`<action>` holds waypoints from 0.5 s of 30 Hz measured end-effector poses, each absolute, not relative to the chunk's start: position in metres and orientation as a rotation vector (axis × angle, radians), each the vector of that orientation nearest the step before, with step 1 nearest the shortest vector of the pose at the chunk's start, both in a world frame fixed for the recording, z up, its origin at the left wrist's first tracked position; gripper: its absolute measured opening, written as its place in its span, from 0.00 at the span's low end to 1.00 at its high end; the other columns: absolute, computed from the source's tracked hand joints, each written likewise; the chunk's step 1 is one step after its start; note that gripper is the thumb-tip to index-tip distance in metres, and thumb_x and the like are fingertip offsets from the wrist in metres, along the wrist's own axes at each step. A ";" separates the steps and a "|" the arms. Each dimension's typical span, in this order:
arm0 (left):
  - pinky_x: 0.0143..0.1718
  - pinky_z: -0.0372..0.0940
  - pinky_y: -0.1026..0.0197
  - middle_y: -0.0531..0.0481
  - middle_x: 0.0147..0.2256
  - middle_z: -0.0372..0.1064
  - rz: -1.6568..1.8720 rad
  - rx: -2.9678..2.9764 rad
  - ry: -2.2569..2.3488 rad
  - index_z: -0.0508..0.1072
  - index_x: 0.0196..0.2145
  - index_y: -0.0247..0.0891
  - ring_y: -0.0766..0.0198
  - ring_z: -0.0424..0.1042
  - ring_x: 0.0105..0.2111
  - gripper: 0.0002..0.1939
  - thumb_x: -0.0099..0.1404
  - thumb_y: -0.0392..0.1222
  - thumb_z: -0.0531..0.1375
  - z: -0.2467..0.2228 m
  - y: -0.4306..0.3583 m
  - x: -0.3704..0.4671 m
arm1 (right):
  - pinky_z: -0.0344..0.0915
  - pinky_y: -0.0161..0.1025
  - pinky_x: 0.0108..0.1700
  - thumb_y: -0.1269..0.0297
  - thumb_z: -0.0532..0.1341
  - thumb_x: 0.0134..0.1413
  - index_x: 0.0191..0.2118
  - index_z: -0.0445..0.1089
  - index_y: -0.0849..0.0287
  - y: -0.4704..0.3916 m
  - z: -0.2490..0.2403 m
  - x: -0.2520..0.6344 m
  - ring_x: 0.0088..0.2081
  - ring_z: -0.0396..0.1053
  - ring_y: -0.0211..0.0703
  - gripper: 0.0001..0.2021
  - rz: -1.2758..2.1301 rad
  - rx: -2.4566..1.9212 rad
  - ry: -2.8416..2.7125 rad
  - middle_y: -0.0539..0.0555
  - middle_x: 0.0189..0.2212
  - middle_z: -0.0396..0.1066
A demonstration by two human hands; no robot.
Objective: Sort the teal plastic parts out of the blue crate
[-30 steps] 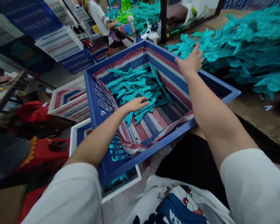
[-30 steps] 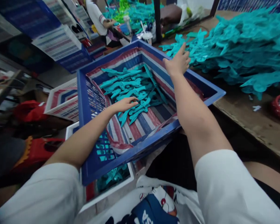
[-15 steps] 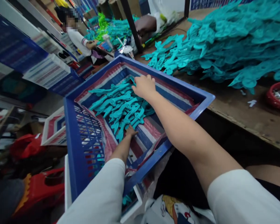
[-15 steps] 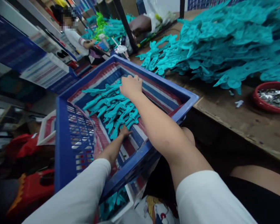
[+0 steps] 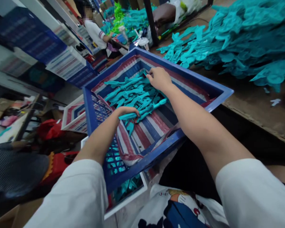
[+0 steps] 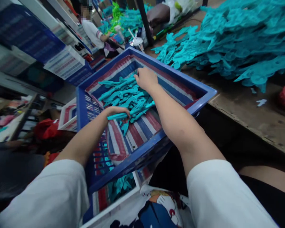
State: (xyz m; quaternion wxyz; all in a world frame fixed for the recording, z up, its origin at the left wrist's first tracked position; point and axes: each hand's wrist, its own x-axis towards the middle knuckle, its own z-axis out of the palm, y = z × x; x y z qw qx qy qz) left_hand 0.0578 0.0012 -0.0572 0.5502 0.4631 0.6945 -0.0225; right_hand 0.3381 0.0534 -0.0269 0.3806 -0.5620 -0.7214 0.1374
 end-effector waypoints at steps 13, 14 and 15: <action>0.56 0.80 0.52 0.43 0.43 0.82 1.087 1.061 1.119 0.78 0.62 0.37 0.48 0.84 0.52 0.24 0.72 0.48 0.64 -0.029 -0.009 0.074 | 0.78 0.40 0.37 0.50 0.78 0.65 0.54 0.74 0.56 -0.010 -0.052 0.248 0.34 0.81 0.50 0.23 1.336 -1.109 -1.921 0.53 0.39 0.83; 0.56 0.79 0.55 0.43 0.46 0.83 1.144 1.111 1.116 0.78 0.60 0.38 0.50 0.83 0.54 0.23 0.72 0.49 0.67 -0.031 -0.008 0.076 | 0.79 0.40 0.39 0.54 0.77 0.66 0.53 0.74 0.57 -0.012 -0.050 0.247 0.37 0.82 0.51 0.19 1.271 -1.131 -1.910 0.54 0.40 0.83; 0.57 0.79 0.57 0.43 0.49 0.82 1.185 1.172 1.122 0.78 0.58 0.39 0.51 0.83 0.56 0.22 0.71 0.49 0.69 -0.032 -0.009 0.077 | 0.79 0.42 0.42 0.57 0.76 0.66 0.50 0.74 0.57 -0.013 -0.048 0.247 0.41 0.83 0.53 0.16 1.195 -1.152 -1.914 0.55 0.41 0.83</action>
